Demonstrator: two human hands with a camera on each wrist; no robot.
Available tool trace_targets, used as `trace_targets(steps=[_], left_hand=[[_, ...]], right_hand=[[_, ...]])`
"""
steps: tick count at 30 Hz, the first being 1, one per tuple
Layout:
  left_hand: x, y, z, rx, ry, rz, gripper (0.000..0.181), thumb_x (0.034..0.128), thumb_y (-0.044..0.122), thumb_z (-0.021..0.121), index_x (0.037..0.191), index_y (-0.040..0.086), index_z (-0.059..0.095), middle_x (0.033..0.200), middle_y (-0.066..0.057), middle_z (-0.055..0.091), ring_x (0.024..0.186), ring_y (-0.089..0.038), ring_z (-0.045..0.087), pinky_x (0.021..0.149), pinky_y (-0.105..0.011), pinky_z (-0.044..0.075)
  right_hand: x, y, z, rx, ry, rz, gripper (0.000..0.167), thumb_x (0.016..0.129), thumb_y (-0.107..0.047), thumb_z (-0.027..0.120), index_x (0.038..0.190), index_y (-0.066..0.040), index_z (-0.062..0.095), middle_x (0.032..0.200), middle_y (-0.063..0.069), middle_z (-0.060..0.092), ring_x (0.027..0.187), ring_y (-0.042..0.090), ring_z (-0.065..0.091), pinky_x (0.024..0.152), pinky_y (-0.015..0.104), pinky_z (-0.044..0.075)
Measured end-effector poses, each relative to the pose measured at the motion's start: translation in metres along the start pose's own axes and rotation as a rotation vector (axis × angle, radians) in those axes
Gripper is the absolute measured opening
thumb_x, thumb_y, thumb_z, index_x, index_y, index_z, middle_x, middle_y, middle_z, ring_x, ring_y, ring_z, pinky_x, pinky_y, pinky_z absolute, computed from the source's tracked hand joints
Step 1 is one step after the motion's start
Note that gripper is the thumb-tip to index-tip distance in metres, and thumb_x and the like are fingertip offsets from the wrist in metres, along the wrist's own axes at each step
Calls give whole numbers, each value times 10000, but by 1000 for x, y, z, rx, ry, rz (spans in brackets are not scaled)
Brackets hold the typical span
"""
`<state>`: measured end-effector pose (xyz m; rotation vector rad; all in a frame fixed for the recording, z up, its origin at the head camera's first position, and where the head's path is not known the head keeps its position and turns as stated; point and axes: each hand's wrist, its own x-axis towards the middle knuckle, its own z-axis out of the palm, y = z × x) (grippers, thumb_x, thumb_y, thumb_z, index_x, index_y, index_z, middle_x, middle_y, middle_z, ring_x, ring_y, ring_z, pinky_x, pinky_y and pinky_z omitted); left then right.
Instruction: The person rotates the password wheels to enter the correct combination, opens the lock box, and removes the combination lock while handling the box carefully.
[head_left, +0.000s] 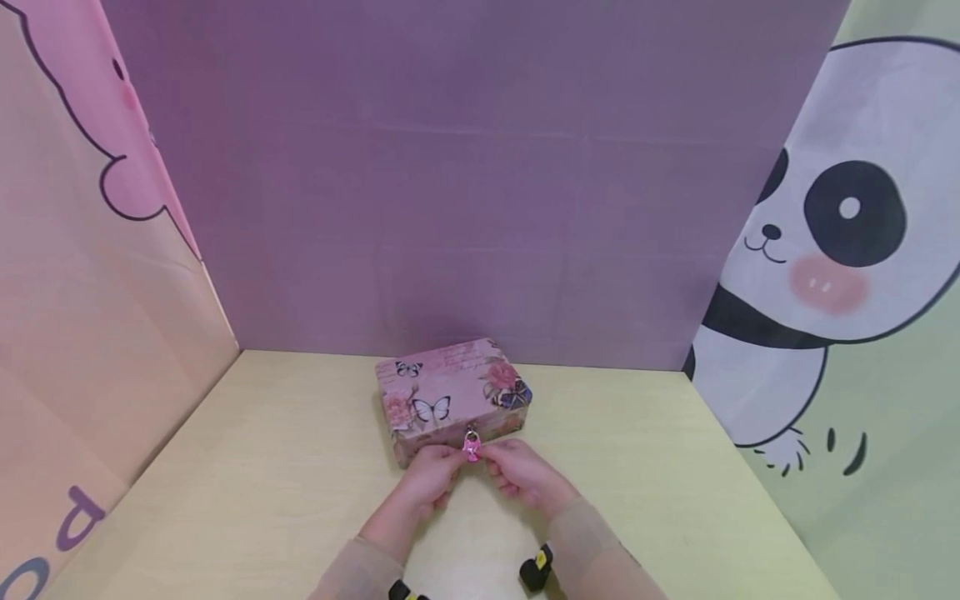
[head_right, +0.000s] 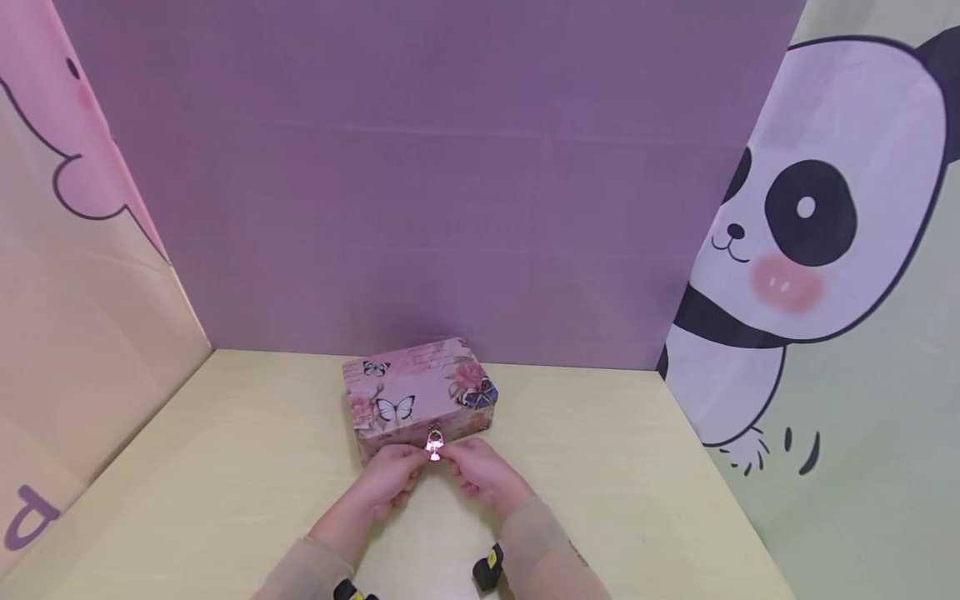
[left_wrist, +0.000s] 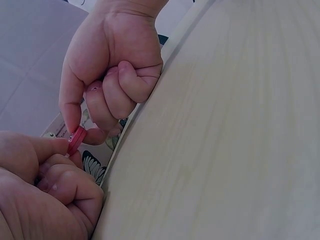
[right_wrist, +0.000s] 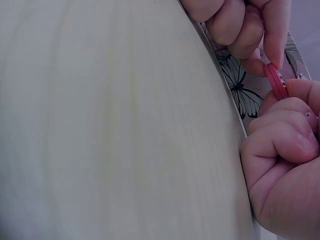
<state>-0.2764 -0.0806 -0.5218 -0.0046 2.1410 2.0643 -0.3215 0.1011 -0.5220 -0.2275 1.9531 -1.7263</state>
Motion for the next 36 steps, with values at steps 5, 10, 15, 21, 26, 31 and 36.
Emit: trace_targets(steps=[5, 10, 15, 21, 26, 31, 36], left_hand=[[-1, 0, 0, -2, -2, 3, 313, 1010, 244, 612, 1038, -59, 685, 548, 86, 349, 398, -56, 279, 357, -220, 260], [-1, -1, 0, -6, -5, 7, 338, 1005, 270, 628, 1029, -64, 682, 542, 91, 344, 395, -54, 279, 354, -218, 260], [-1, -1, -1, -10, -5, 10, 344, 1004, 269, 631, 1055, -66, 689, 537, 94, 345, 393, -53, 280, 354, -215, 258], [-1, 0, -1, -5, -4, 5, 330, 1003, 248, 626, 1062, -70, 689, 541, 91, 359, 397, -56, 288, 358, -217, 261], [-2, 2, 1, 4, 13, -6, 301, 997, 224, 621, 1020, -72, 676, 555, 80, 372, 400, -63, 300, 368, -222, 274], [-2, 3, 2, -1, 18, -12, 272, 989, 204, 620, 985, -63, 669, 553, 78, 361, 388, -66, 294, 362, -227, 269], [-2, 1, 2, -6, 18, -10, 263, 989, 200, 620, 970, -58, 664, 553, 79, 361, 390, -65, 297, 364, -223, 275]], right_hand=[[0, 0, 0, -7, 2, 0, 364, 1019, -261, 559, 680, -156, 476, 582, -70, 348, 450, 68, 255, 415, 219, 214], [-1, 0, 0, -5, 2, 3, 377, 1023, -270, 561, 676, -153, 467, 578, -69, 343, 447, 68, 251, 415, 218, 211], [-3, -2, -2, -20, 2, -14, 323, 1017, -288, 586, 753, -110, 532, 584, -72, 355, 453, 65, 258, 420, 211, 222], [-11, -8, -11, -50, 40, -18, 260, 999, -317, 629, 882, -86, 610, 597, -69, 346, 481, 76, 269, 441, 211, 238], [-18, -10, -24, -40, 86, 0, 259, 993, -295, 634, 854, -101, 535, 609, -61, 336, 506, 90, 271, 463, 217, 240], [-22, -11, -34, -9, 84, -2, 321, 1009, -278, 611, 1122, 23, 600, 628, -59, 333, 516, 89, 260, 467, 213, 235], [-24, -10, -39, -16, 85, -10, 397, 1010, -288, 609, 1204, 58, 591, 631, -62, 340, 518, 89, 266, 469, 212, 243]])
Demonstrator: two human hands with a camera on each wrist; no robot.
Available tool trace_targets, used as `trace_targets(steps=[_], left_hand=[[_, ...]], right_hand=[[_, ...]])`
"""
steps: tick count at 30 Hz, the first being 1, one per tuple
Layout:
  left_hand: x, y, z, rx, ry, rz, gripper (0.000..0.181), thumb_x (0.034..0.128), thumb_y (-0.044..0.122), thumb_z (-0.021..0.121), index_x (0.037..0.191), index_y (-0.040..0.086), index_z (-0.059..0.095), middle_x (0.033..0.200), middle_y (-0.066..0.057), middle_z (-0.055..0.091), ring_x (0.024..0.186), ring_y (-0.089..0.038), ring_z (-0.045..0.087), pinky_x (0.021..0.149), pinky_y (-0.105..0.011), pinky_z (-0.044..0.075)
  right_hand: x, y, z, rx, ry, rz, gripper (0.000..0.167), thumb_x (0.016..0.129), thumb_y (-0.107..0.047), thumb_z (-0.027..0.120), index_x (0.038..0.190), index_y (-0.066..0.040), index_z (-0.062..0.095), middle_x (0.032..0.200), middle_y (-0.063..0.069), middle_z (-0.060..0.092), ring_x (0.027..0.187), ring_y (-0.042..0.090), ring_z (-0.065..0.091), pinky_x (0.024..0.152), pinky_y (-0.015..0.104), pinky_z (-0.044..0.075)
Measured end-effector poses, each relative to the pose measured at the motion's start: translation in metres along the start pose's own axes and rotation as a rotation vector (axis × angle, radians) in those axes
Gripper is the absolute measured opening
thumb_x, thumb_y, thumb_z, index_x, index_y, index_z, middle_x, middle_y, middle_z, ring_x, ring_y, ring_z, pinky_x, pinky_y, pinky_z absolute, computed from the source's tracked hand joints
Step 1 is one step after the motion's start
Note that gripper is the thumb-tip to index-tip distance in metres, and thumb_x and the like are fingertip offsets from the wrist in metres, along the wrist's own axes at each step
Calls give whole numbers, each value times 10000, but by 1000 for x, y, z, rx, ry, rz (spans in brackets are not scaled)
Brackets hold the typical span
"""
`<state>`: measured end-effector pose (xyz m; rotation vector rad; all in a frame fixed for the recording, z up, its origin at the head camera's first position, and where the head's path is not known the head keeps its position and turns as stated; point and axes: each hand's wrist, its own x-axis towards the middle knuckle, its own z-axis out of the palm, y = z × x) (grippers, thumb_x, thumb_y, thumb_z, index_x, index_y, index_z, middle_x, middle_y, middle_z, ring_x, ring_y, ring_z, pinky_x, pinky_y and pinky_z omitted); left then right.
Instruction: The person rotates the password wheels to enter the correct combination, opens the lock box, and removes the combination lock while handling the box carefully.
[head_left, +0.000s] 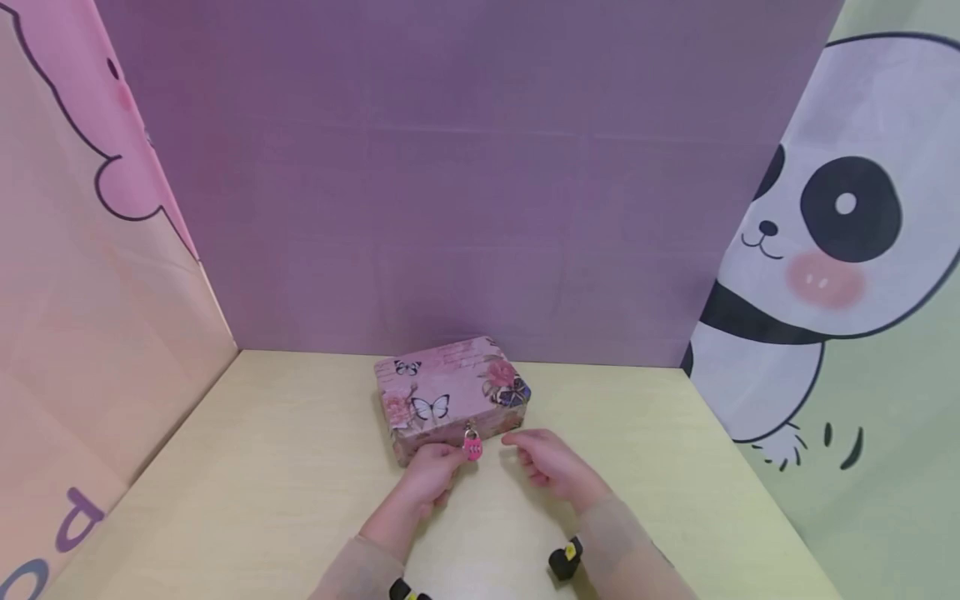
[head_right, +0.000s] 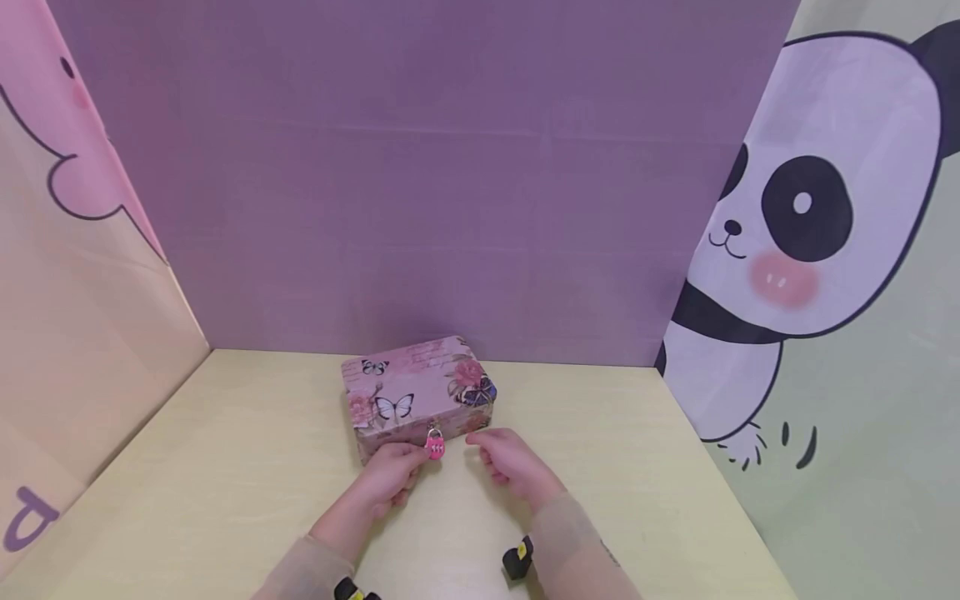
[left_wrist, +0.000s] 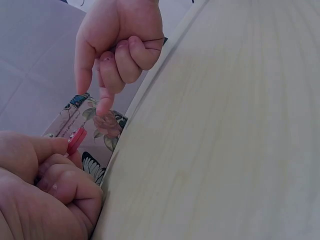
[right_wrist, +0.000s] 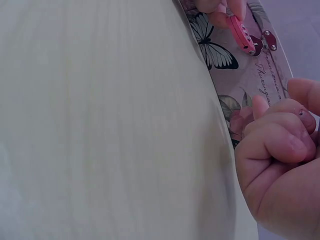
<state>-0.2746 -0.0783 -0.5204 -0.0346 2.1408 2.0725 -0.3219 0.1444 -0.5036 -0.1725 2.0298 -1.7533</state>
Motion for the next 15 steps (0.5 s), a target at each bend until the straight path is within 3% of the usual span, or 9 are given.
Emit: trace_targets(steps=[9, 15], left_hand=[[1, 0, 1, -12, -14, -12, 295, 965, 234, 661, 951, -61, 670, 542, 92, 360, 413, -61, 300, 374, -225, 271], [-1, 2, -1, -13, -29, -30, 291, 1014, 229, 592, 992, -54, 659, 563, 80, 370, 434, -67, 309, 390, -224, 283]], right_hand=[[1, -3, 1, -16, -1, -9, 353, 1015, -311, 613, 1110, 24, 555, 641, -56, 362, 522, 89, 279, 462, 213, 249], [2, -2, 6, -31, -21, -22, 301, 1002, -324, 631, 973, -40, 535, 627, -55, 363, 516, 93, 284, 459, 217, 253]])
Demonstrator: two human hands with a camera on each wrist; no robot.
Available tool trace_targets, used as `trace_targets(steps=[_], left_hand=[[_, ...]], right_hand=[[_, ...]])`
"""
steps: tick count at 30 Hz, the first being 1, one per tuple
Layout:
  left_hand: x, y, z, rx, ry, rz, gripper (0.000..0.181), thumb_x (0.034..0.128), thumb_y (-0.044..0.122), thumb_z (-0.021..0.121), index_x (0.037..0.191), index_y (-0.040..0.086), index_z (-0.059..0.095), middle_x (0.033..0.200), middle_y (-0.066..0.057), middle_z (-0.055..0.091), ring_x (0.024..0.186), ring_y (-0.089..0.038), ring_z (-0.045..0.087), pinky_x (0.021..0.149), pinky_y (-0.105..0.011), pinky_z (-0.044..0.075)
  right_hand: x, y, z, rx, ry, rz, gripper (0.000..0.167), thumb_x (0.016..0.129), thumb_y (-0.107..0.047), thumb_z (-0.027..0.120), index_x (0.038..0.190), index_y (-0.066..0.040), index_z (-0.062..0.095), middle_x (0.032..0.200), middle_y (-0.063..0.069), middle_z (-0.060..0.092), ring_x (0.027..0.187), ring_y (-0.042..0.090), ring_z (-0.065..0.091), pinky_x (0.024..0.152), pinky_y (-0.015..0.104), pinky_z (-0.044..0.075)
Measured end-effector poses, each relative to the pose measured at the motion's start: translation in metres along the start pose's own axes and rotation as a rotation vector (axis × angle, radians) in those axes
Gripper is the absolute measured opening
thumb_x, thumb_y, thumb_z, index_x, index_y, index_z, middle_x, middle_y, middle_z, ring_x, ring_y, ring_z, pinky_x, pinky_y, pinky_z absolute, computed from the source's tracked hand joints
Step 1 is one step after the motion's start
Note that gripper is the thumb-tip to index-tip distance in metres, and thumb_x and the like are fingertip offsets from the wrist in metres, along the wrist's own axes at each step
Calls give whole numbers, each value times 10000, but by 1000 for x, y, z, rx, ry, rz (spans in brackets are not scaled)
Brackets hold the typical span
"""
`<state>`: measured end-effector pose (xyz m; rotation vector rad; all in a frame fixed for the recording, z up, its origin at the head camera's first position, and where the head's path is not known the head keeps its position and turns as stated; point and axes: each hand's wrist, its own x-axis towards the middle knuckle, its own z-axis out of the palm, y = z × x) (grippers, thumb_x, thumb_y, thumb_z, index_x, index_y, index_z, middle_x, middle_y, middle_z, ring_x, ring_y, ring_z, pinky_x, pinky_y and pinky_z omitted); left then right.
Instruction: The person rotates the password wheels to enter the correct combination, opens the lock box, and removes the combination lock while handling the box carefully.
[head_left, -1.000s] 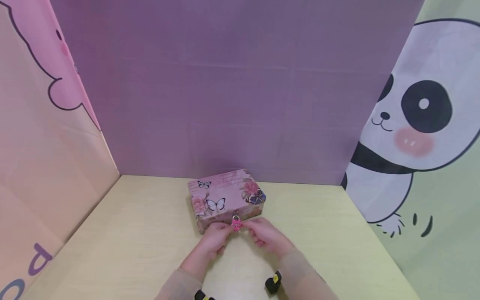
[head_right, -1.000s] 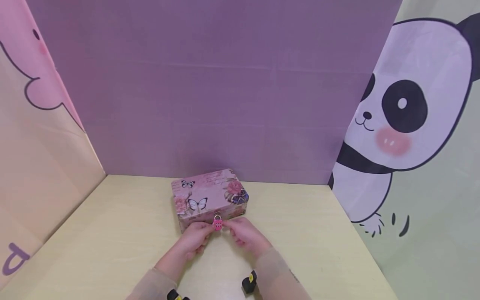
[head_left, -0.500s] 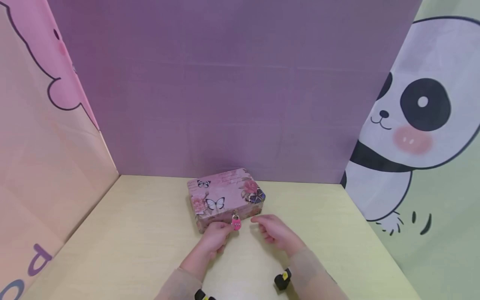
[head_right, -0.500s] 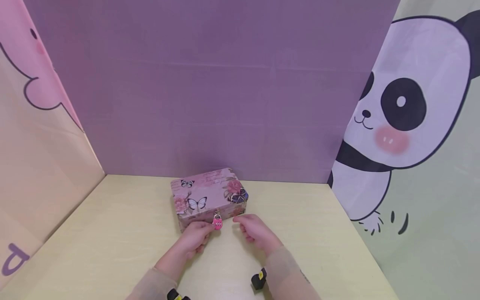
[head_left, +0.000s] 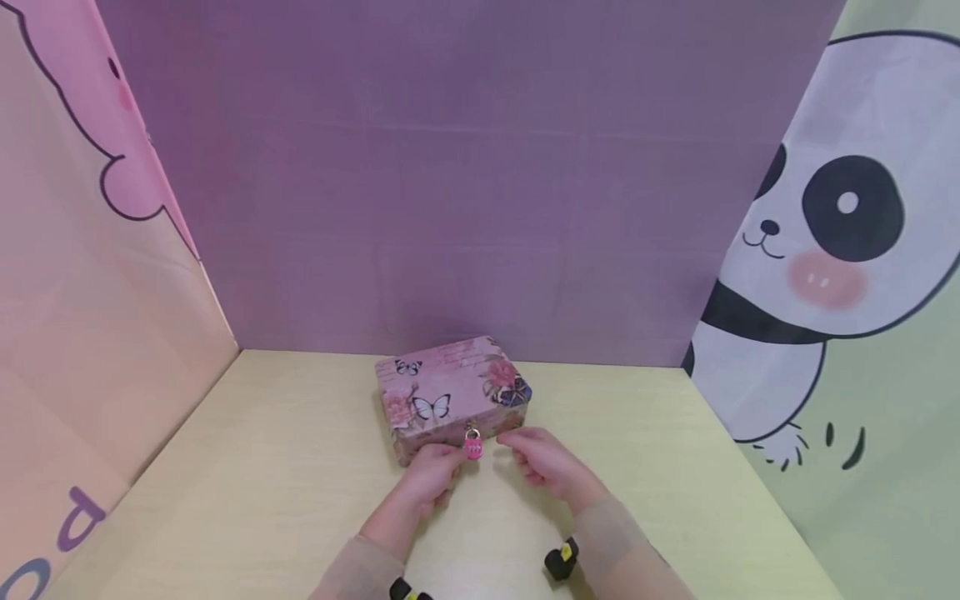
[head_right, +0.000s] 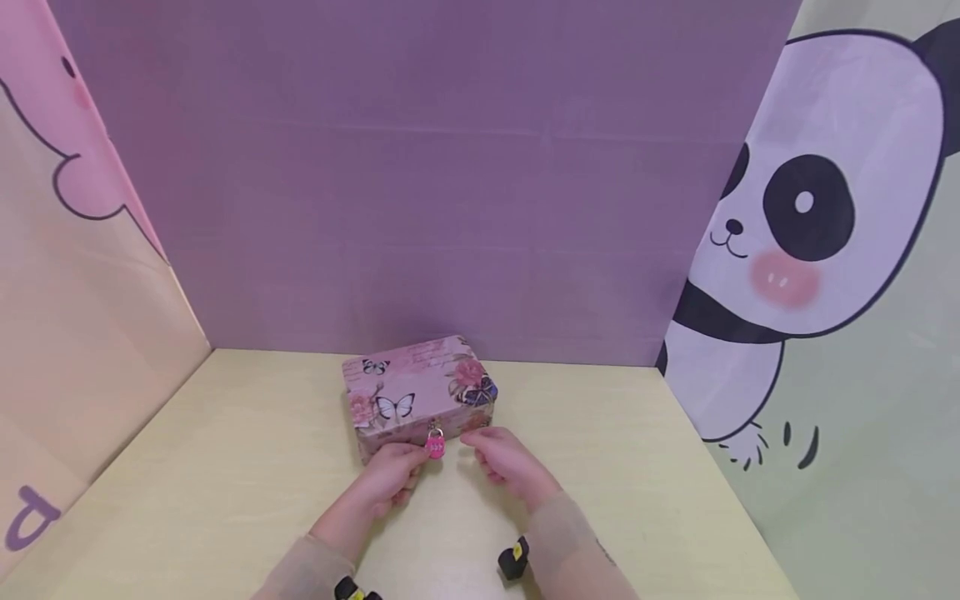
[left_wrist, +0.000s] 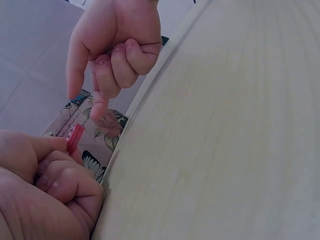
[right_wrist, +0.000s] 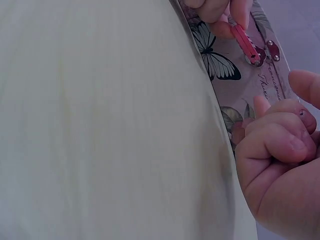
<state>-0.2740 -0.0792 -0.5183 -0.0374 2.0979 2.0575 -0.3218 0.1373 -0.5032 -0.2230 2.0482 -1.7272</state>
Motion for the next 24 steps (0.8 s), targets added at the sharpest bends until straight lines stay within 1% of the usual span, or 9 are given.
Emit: trace_targets(steps=[6, 10, 15, 19, 22, 24], left_hand=[[1, 0, -1, -27, -25, -4, 286, 1030, 235, 572, 836, 26, 578, 577, 69, 369, 445, -71, 307, 397, -226, 283], [1, 0, -1, -53, -39, 8, 298, 1034, 245, 573, 809, 49, 575, 576, 72, 354, 439, -67, 288, 393, -229, 262], [1, -1, -1, -65, -43, 10, 296, 1035, 261, 581, 838, 40, 597, 570, 78, 348, 434, -64, 290, 392, -227, 254], [1, -1, -1, -65, -43, 8, 289, 1034, 255, 579, 823, 58, 576, 569, 78, 352, 433, -66, 296, 393, -227, 258], [1, 0, -1, -60, -38, 10, 284, 1029, 242, 579, 800, 76, 556, 573, 76, 357, 430, -67, 298, 390, -227, 260], [1, 0, -1, -58, -33, 11, 280, 1023, 232, 584, 790, 80, 553, 572, 75, 359, 429, -68, 298, 389, -228, 261]], right_hand=[[3, 1, 9, -20, -14, -7, 285, 1004, -311, 628, 836, -132, 484, 623, -59, 370, 511, 89, 289, 460, 217, 261], [6, 2, 14, -27, -28, -22, 299, 1004, -306, 625, 803, -148, 471, 612, -65, 364, 493, 81, 280, 444, 213, 253], [10, 5, 20, -26, -47, -31, 287, 1001, -297, 631, 831, -107, 498, 597, -65, 351, 472, 76, 270, 421, 212, 240], [12, 6, 23, -24, -61, -35, 253, 1005, -267, 624, 935, -26, 595, 593, -66, 352, 462, 71, 268, 412, 211, 235], [13, 6, 25, -23, -68, -38, 263, 1011, -238, 611, 1029, 22, 646, 593, -67, 352, 458, 69, 268, 410, 210, 233], [13, 6, 26, -21, -69, -37, 260, 1012, -229, 608, 1021, 29, 642, 592, -68, 352, 459, 69, 269, 411, 211, 234]])
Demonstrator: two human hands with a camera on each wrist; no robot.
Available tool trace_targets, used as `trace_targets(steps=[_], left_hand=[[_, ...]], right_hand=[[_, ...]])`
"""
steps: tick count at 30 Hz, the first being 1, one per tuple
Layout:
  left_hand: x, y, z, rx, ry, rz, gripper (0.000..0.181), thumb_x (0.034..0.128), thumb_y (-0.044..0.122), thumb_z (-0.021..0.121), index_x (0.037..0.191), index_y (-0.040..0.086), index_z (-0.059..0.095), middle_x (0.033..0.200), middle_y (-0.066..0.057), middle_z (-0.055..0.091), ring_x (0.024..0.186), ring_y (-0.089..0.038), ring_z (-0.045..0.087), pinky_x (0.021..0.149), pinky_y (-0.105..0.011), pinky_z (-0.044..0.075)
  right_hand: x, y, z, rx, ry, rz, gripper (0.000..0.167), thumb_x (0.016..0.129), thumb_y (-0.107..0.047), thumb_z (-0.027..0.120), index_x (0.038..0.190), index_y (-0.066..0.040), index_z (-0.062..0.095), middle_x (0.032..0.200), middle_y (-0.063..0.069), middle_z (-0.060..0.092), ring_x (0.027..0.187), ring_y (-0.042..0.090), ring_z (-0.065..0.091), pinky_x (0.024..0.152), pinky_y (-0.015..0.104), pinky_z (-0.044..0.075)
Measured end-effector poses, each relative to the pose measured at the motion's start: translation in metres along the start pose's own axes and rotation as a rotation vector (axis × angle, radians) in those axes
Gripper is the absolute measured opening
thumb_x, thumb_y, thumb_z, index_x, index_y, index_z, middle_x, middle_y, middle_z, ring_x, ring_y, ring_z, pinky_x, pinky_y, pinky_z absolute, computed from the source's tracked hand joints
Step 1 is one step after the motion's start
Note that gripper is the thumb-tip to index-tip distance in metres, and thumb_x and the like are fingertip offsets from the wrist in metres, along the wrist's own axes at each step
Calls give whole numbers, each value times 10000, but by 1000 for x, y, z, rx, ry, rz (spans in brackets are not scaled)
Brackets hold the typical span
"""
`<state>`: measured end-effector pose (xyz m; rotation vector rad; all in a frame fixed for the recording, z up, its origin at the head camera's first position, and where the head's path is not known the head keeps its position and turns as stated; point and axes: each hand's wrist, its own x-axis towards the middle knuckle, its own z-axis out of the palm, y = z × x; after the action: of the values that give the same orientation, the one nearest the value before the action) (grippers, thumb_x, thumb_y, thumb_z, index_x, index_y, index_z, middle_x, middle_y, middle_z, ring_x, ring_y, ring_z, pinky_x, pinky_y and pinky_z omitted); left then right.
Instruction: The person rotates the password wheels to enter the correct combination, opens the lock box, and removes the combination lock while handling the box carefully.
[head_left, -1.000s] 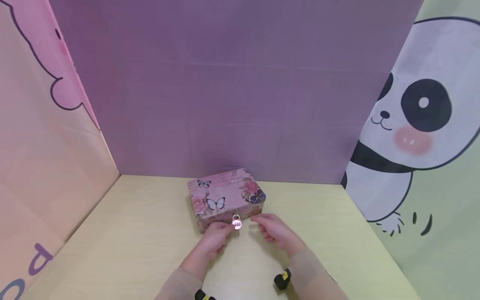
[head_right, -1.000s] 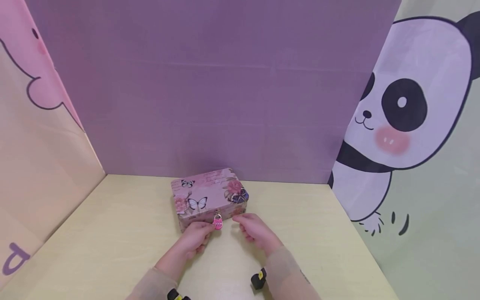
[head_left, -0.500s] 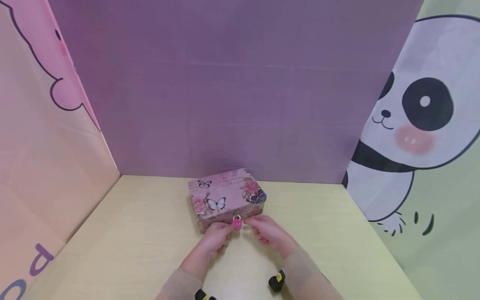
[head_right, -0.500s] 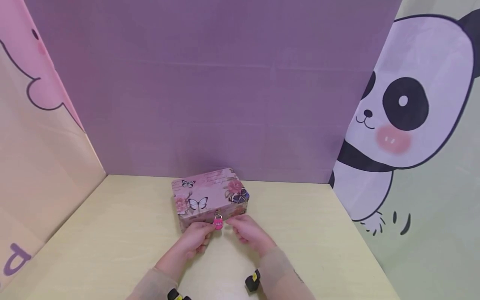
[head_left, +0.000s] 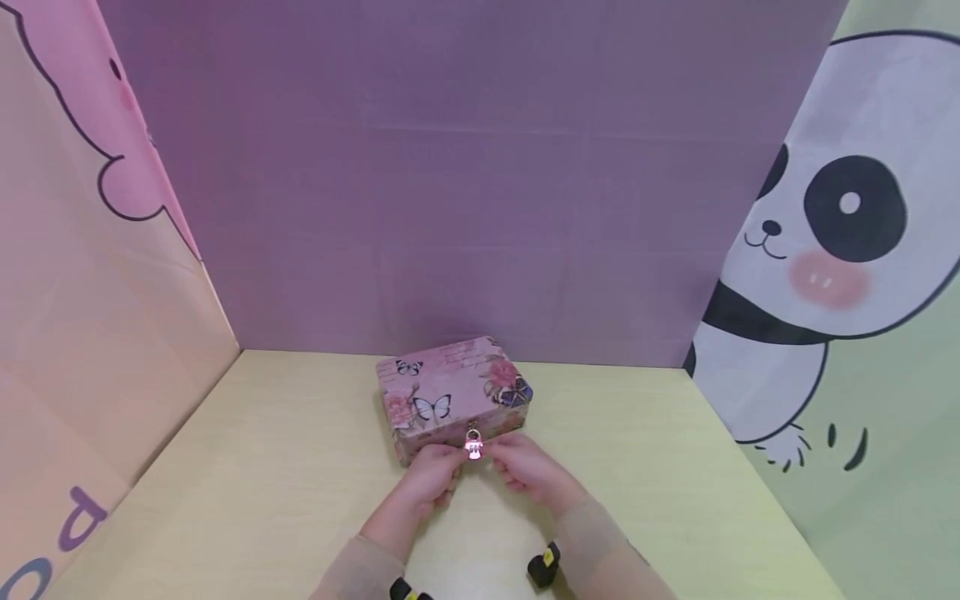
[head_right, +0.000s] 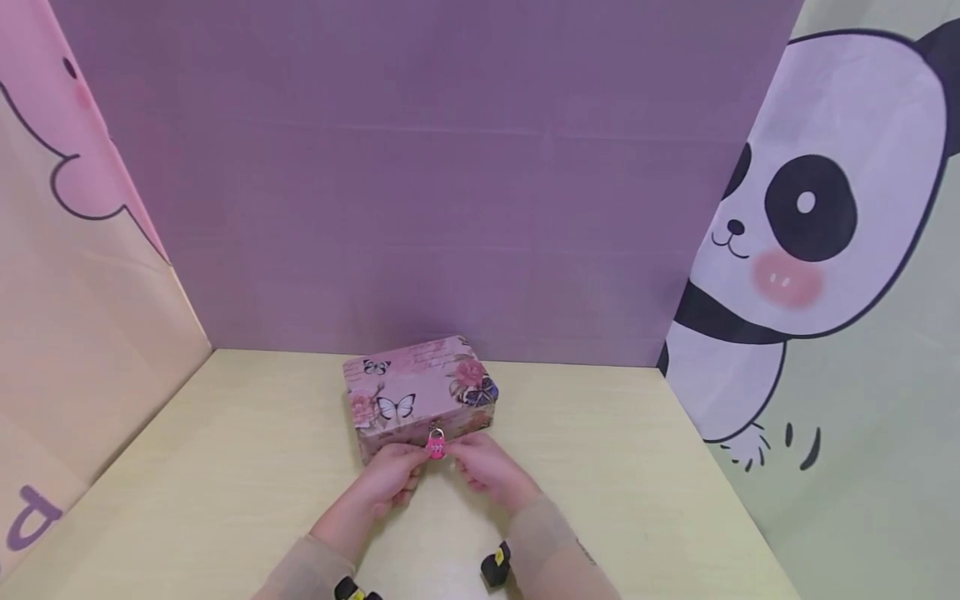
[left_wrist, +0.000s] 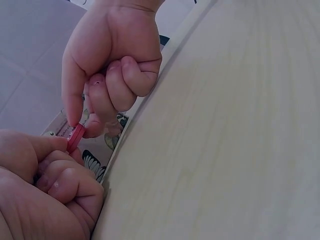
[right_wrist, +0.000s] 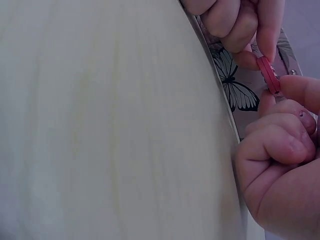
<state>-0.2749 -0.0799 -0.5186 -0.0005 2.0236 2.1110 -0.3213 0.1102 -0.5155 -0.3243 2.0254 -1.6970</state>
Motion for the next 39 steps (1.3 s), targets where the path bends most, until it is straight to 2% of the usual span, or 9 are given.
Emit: trace_targets(steps=[3, 10, 18, 24, 39], left_hand=[[0, 0, 0, 1, 9, 4, 272, 1014, 233, 596, 808, 56, 581, 565, 79, 357, 426, -65, 295, 385, -228, 258], [1, -2, -1, 9, 23, 15, 316, 995, 234, 630, 1044, -72, 692, 553, 95, 355, 422, -53, 295, 379, -218, 262], [2, -3, -1, 19, 14, -1, 301, 986, 235, 637, 976, -63, 677, 551, 93, 343, 423, -57, 294, 373, -219, 263], [2, -3, -1, 24, 21, 18, 295, 995, 228, 624, 992, -62, 676, 545, 97, 343, 423, -56, 293, 376, -222, 262], [2, -3, -2, 21, 7, 14, 289, 994, 222, 615, 953, -58, 674, 548, 93, 336, 421, -54, 285, 377, -217, 254]], right_hand=[[1, 1, 2, 8, 3, 5, 240, 1007, -233, 615, 966, 4, 617, 591, -66, 350, 460, 73, 270, 414, 213, 234], [3, 3, 5, 52, 2, 16, 222, 983, -249, 643, 914, -43, 602, 589, -67, 345, 457, 70, 261, 416, 212, 226], [4, 5, 7, 74, 2, 29, 215, 994, -240, 618, 859, -76, 581, 585, -76, 348, 452, 58, 254, 413, 207, 219], [5, 5, 6, 66, 6, 34, 271, 990, -252, 619, 787, -99, 526, 591, -73, 356, 450, 63, 261, 407, 208, 224], [4, 5, 6, 81, -13, 26, 277, 997, -239, 613, 772, -103, 526, 581, -74, 348, 453, 62, 257, 408, 206, 216]])
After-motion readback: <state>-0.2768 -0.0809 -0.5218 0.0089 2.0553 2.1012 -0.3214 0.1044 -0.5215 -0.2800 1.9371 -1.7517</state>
